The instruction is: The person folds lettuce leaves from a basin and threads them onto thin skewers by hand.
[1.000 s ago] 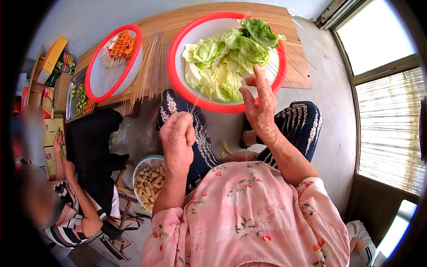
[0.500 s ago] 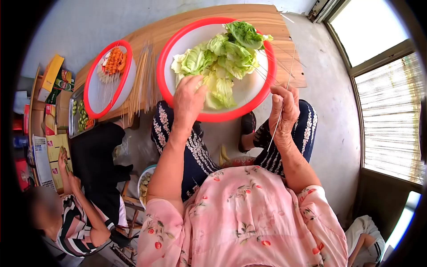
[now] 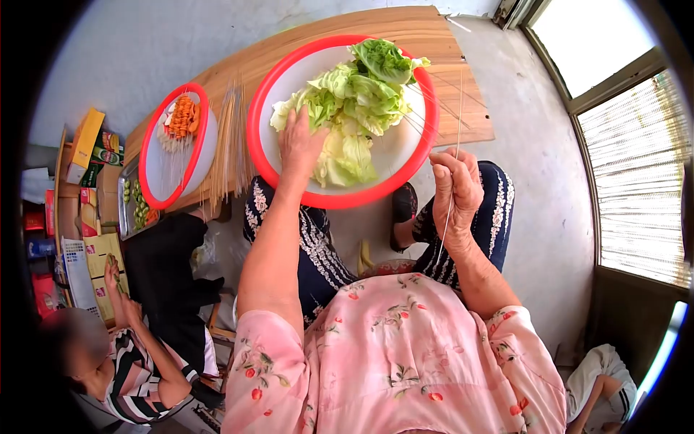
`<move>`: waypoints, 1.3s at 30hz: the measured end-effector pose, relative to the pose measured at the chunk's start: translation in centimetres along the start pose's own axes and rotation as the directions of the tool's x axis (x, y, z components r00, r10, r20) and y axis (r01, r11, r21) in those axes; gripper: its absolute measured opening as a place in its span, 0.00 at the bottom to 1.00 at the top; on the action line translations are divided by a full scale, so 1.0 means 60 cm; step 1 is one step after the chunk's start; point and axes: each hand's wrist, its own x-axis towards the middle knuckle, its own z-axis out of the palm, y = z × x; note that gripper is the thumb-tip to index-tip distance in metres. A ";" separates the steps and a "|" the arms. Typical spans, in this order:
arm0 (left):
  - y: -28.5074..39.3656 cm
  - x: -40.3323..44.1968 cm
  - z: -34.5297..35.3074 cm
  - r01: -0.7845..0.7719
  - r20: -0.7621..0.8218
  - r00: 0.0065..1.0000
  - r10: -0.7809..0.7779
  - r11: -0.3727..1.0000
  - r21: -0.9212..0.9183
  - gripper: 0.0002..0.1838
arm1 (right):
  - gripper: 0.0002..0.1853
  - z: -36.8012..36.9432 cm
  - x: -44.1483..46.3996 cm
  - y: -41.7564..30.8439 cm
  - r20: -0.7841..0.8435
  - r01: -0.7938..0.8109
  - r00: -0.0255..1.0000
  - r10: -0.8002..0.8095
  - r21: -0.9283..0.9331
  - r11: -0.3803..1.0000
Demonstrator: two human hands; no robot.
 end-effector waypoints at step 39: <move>-0.085 0.066 -0.006 0.092 -0.206 0.965 -0.164 0.943 -0.320 0.15 | 0.16 0.119 0.046 0.069 0.255 -0.518 0.855 0.452 0.368 0.772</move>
